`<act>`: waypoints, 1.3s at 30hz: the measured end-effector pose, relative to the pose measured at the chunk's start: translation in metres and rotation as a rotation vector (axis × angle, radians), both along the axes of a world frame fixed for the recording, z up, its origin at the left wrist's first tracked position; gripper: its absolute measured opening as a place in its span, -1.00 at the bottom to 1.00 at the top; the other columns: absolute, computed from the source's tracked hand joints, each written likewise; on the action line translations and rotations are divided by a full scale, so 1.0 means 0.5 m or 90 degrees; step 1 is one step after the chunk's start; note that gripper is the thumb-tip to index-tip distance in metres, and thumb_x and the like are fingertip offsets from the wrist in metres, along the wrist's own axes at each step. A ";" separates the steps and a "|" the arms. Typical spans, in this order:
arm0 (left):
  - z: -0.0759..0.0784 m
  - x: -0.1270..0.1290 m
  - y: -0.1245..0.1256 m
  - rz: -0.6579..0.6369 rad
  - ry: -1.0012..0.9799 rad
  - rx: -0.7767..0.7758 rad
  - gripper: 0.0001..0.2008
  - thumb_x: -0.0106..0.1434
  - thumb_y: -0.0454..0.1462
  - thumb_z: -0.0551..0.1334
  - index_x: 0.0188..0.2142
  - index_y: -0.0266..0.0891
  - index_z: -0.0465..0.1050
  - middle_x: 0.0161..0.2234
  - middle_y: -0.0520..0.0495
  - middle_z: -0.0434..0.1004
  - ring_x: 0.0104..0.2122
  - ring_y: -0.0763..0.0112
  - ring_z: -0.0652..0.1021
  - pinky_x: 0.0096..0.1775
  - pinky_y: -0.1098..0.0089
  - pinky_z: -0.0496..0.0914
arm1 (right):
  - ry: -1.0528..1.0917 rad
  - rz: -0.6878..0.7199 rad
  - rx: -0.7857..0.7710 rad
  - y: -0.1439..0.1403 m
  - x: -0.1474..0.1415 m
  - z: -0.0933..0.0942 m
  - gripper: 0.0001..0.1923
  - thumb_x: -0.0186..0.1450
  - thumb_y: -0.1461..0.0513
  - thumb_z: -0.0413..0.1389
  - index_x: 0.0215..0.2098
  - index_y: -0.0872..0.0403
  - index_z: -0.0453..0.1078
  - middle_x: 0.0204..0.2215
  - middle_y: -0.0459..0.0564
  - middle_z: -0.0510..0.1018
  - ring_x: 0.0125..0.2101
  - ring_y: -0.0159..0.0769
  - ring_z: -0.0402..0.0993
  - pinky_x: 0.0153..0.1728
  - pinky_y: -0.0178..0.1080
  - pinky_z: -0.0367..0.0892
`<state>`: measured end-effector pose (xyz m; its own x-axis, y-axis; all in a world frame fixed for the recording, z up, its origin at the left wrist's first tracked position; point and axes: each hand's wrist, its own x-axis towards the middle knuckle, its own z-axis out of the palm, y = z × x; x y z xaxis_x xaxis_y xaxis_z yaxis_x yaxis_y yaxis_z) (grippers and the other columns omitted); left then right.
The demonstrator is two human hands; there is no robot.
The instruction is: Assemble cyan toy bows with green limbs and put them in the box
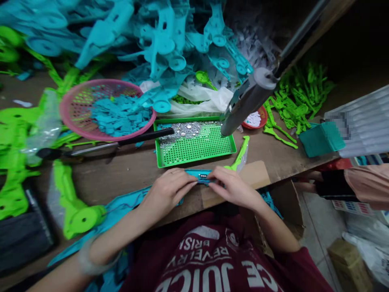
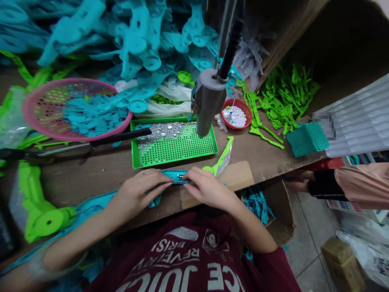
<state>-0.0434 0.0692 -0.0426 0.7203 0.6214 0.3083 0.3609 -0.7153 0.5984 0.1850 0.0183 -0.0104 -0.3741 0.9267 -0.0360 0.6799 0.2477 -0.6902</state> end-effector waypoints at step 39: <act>-0.024 -0.028 0.022 -0.107 0.241 0.276 -0.68 0.26 -0.46 0.24 -0.05 -0.23 0.62 -0.39 -0.11 0.43 -0.26 0.15 0.41 -0.14 0.20 0.29 | -0.280 0.041 0.072 0.018 0.001 -0.039 -0.81 0.46 0.28 0.05 -0.25 0.10 0.50 -0.33 0.02 0.47 -0.20 -0.18 0.25 -0.19 -0.19 0.16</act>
<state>-0.0575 0.0803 -0.0548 0.9069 0.3645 0.2112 0.3531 -0.9312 0.0907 0.1857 0.0271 -0.0300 -0.4030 0.9092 -0.1045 0.8831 0.3564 -0.3052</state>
